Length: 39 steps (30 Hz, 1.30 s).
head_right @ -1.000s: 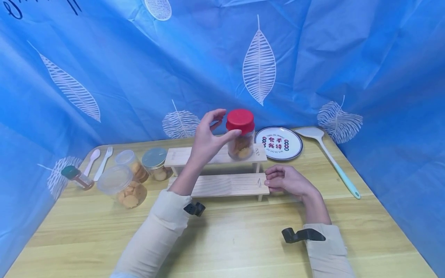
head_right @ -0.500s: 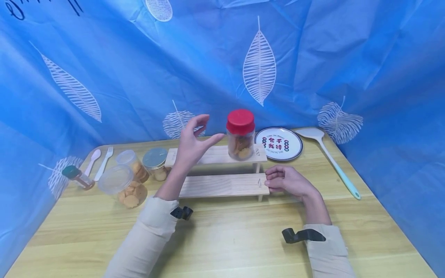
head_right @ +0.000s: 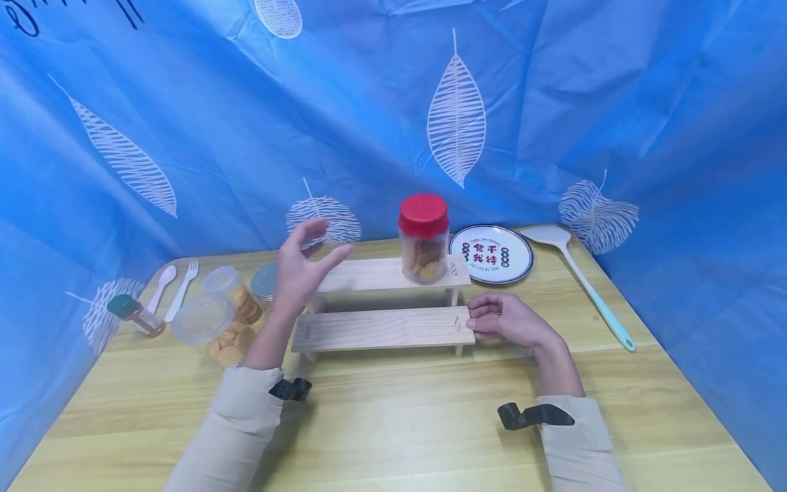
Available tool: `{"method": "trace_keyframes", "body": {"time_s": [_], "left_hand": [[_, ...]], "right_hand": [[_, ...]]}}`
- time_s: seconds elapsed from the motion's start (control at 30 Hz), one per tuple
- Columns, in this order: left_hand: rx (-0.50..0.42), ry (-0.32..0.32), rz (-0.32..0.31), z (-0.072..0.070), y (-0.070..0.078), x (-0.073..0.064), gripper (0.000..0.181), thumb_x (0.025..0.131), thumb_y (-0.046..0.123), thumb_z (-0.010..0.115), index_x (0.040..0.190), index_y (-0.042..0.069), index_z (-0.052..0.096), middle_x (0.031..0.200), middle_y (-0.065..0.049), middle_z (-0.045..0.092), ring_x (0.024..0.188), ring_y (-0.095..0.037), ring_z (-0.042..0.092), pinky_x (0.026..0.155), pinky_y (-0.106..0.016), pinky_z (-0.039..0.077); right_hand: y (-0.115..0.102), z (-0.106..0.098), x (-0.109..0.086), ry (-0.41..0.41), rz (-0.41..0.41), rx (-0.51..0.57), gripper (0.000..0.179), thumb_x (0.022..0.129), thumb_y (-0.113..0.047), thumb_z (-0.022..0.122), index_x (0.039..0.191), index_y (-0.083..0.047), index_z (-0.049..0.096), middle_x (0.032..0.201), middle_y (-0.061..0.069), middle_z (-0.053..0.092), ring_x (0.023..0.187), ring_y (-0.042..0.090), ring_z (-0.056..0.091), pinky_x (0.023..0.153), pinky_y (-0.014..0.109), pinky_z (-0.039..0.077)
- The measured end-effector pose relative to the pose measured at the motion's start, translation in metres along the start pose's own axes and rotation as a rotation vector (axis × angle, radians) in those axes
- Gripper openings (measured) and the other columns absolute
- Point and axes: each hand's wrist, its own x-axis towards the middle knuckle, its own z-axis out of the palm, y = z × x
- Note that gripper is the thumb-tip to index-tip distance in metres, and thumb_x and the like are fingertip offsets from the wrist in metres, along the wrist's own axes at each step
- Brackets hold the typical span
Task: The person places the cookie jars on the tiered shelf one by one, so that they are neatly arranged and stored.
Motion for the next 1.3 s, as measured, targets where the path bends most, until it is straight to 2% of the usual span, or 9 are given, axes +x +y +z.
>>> {"method": "trace_keyframes", "body": {"time_s": [0.13, 0.4, 0.57, 0.9, 1.1, 1.3], "left_hand": [[0.04, 0.047, -0.018, -0.02, -0.003, -0.002, 0.062, 0.082, 0.026, 0.088, 0.133, 0.003, 0.06, 0.13, -0.011, 0.063, 0.12, -0.022, 0.058, 0.104, -0.038, 0.048], [0.108, 0.092, -0.064, -0.064, 0.0, -0.007, 0.064, 0.084, 0.029, 0.086, 0.135, 0.002, 0.058, 0.134, -0.01, 0.061, 0.126, -0.024, 0.055, 0.108, -0.036, 0.044], [0.15, 0.119, -0.088, -0.085, 0.003, -0.012, 0.062, 0.086, 0.029, 0.085, 0.136, 0.004, 0.058, 0.136, -0.008, 0.061, 0.129, -0.023, 0.054, 0.108, -0.036, 0.044], [0.208, 0.148, -0.117, -0.111, -0.002, -0.025, 0.064, 0.086, 0.031, 0.084, 0.138, 0.005, 0.057, 0.135, -0.009, 0.061, 0.126, -0.024, 0.053, 0.108, -0.04, 0.044], [0.222, 0.141, -0.17, -0.124, -0.004, -0.033, 0.064, 0.086, 0.033, 0.083, 0.139, 0.007, 0.057, 0.135, -0.007, 0.061, 0.127, -0.022, 0.053, 0.109, -0.038, 0.043], [0.264, 0.133, -0.221, -0.135, -0.01, -0.042, 0.064, 0.087, 0.035, 0.082, 0.139, 0.007, 0.058, 0.134, -0.008, 0.061, 0.127, -0.024, 0.053, 0.11, -0.041, 0.043]], "right_hand": [[-0.002, 0.001, 0.001, 0.003, 0.002, 0.0, 0.057, 0.093, -0.007, 0.072, 0.136, 0.016, 0.042, 0.117, 0.02, 0.056, 0.096, 0.021, 0.065, 0.087, 0.037, 0.059], [-0.001, 0.001, 0.0, 0.007, 0.007, -0.001, 0.057, 0.093, -0.006, 0.072, 0.136, 0.015, 0.042, 0.117, 0.02, 0.056, 0.095, 0.021, 0.064, 0.086, 0.037, 0.059], [-0.001, 0.001, 0.001, 0.013, 0.008, -0.006, 0.053, 0.092, -0.008, 0.073, 0.132, 0.014, 0.045, 0.115, 0.019, 0.056, 0.095, 0.022, 0.064, 0.086, 0.037, 0.059], [0.001, 0.0, 0.002, 0.017, 0.002, -0.017, 0.049, 0.092, -0.007, 0.073, 0.128, 0.013, 0.047, 0.114, 0.019, 0.056, 0.095, 0.024, 0.065, 0.086, 0.039, 0.059], [0.002, -0.001, 0.002, 0.017, 0.002, -0.018, 0.049, 0.092, -0.006, 0.073, 0.128, 0.013, 0.047, 0.114, 0.02, 0.056, 0.095, 0.025, 0.065, 0.086, 0.039, 0.059], [0.002, -0.001, 0.002, 0.014, 0.002, -0.021, 0.051, 0.092, -0.008, 0.074, 0.129, 0.013, 0.046, 0.115, 0.021, 0.055, 0.096, 0.024, 0.064, 0.086, 0.039, 0.059]]}}
